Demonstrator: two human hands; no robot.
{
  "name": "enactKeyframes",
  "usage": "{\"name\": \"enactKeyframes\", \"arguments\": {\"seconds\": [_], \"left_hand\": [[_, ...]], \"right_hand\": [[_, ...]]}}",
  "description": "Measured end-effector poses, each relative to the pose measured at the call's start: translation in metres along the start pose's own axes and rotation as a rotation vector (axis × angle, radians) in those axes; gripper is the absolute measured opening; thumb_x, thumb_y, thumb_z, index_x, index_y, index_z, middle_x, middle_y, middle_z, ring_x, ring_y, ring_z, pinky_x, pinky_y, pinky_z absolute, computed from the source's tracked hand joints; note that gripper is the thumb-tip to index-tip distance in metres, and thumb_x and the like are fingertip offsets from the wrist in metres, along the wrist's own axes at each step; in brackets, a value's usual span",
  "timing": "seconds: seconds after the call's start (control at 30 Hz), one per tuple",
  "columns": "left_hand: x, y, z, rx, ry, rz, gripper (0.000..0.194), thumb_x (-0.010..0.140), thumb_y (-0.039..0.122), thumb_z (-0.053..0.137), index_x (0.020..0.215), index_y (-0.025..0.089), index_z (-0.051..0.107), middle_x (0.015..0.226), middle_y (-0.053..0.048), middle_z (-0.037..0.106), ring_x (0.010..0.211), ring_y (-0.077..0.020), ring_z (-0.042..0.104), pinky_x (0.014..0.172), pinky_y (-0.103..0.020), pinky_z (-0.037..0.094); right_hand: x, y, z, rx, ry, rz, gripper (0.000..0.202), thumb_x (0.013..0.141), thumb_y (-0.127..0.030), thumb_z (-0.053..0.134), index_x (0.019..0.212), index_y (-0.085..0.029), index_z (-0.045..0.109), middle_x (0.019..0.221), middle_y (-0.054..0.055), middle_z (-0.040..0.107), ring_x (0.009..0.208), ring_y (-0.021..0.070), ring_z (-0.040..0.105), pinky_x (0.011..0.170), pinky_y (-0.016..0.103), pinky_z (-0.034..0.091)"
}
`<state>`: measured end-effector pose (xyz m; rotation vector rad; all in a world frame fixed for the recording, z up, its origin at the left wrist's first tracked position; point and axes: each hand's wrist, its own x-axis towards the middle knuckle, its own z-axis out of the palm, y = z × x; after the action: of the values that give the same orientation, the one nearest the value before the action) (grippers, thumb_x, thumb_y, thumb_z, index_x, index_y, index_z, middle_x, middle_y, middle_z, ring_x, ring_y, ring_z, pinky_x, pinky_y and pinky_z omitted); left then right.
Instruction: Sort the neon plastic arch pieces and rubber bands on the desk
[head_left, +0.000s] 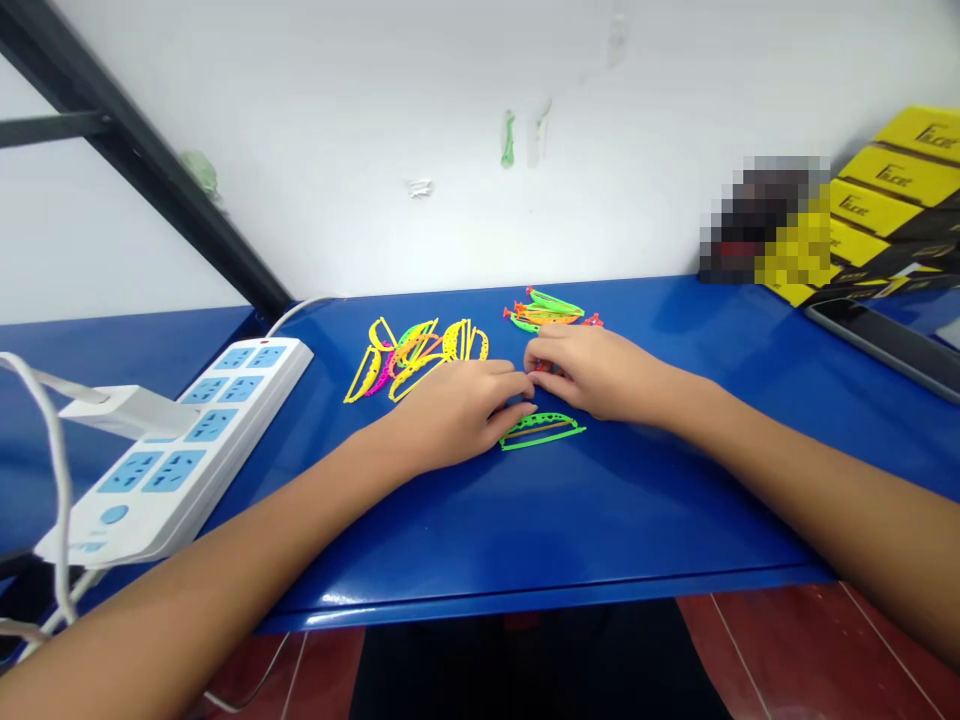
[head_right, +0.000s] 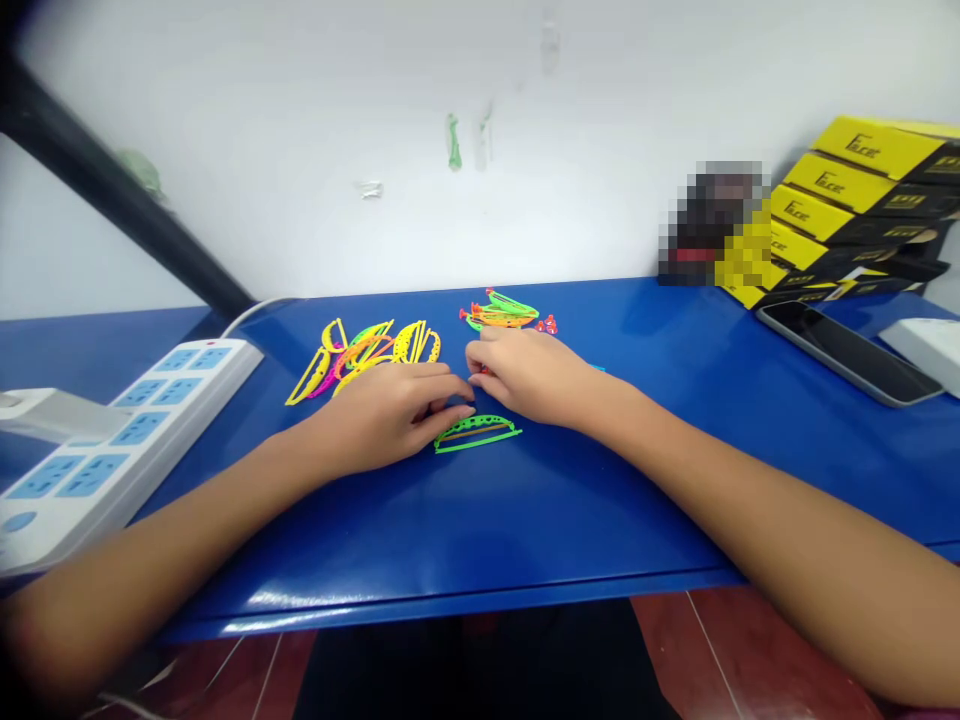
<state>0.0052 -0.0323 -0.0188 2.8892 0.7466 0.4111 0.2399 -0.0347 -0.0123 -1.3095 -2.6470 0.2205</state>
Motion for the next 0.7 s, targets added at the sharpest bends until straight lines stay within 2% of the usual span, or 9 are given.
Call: {"name": "enactKeyframes", "arguments": {"seconds": [0.7], "left_hand": [[0.0013,0.0007,-0.0014,-0.018,-0.014,-0.016,0.020,0.110,0.027,0.060,0.109,0.018,0.078,0.091,-0.005,0.075,0.072,-0.0174,0.065,0.068,-0.030,0.044]], "right_hand": [[0.0001,-0.0016,-0.0018,-0.009,-0.010,0.005,0.015,0.107,-0.019,0.057,0.102,-0.017,0.071,0.106,0.012,0.071,0.092,0.0243,0.064,0.075,0.031,0.039]]}}
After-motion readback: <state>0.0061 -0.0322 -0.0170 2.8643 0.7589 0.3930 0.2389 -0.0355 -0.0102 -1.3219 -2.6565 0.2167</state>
